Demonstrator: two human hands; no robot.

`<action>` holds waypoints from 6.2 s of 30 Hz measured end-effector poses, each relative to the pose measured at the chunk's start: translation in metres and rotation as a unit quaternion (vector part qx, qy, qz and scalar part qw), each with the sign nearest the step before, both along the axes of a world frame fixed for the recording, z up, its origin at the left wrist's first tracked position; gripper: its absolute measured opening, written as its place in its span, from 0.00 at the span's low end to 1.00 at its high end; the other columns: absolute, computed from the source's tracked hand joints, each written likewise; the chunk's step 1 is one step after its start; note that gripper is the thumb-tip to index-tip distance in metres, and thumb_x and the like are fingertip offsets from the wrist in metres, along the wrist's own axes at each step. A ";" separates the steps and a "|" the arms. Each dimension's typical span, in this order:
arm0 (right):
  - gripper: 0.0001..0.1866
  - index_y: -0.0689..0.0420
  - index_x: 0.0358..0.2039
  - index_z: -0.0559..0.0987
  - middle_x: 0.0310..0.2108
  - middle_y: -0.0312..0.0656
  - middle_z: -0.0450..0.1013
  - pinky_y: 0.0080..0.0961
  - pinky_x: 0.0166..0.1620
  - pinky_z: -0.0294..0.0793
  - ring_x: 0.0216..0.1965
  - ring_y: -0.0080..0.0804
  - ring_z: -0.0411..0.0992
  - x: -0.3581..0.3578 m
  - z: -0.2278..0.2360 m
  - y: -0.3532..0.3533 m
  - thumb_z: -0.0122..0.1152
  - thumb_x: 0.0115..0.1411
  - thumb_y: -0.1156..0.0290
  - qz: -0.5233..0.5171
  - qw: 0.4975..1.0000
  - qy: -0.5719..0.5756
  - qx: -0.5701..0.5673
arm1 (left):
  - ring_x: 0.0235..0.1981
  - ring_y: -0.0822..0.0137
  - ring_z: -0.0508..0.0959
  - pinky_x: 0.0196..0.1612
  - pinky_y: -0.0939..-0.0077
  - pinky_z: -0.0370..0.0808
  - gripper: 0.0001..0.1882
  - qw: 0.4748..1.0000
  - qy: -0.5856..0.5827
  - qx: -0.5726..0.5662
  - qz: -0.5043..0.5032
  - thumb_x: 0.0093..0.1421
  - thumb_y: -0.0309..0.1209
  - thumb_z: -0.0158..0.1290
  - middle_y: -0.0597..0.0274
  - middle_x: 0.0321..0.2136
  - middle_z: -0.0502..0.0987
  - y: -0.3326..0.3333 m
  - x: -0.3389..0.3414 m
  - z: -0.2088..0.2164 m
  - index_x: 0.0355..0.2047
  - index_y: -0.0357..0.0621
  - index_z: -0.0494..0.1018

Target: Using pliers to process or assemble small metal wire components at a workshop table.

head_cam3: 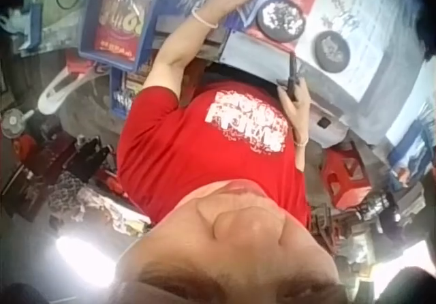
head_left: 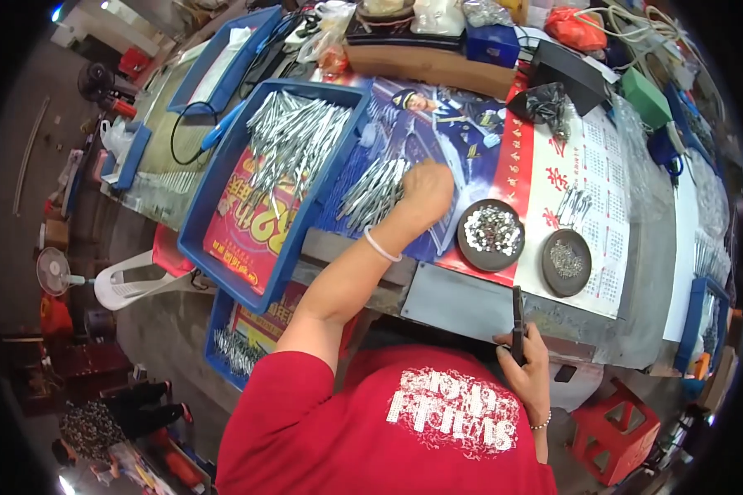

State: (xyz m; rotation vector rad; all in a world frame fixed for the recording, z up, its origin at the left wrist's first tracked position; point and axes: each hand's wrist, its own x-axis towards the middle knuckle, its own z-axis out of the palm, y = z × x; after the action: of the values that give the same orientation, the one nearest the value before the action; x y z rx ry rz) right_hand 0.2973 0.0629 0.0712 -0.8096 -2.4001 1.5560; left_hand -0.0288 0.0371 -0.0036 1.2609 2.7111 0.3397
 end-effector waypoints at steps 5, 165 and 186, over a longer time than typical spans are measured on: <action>0.10 0.63 0.34 0.80 0.27 0.42 0.62 0.28 0.33 0.63 0.29 0.34 0.66 -0.009 0.004 0.005 0.60 0.50 0.75 0.025 1.000 -0.014 0.011 | 0.35 0.46 0.78 0.38 0.54 0.75 0.07 0.992 0.084 0.089 0.024 0.51 0.24 0.51 0.43 0.33 0.76 -0.002 0.012 0.000 0.30 0.35 0.75; 0.15 0.59 0.27 0.79 0.35 0.47 0.60 0.38 0.34 0.67 0.37 0.44 0.65 -0.100 0.036 -0.008 0.71 0.43 0.63 0.335 0.880 -0.137 0.306 | 0.18 0.80 0.68 0.21 0.86 0.66 0.09 0.594 -0.699 0.383 0.108 0.68 0.33 0.47 0.69 0.20 0.68 -0.158 0.089 0.034 0.34 0.41 0.65; 0.18 0.58 0.30 0.80 0.35 0.48 0.61 0.39 0.32 0.69 0.35 0.46 0.69 -0.106 0.037 -0.005 0.73 0.43 0.61 0.332 0.898 -0.145 0.251 | 0.18 0.81 0.67 0.21 0.87 0.63 0.08 0.602 -0.682 0.397 0.124 0.69 0.33 0.46 0.69 0.21 0.68 -0.156 0.087 0.029 0.35 0.42 0.65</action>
State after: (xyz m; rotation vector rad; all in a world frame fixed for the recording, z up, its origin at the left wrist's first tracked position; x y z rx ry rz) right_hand 0.1915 0.0577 0.1078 -0.1085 -3.3163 0.8857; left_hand 0.0583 -0.1190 0.0251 0.2198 1.2326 1.7565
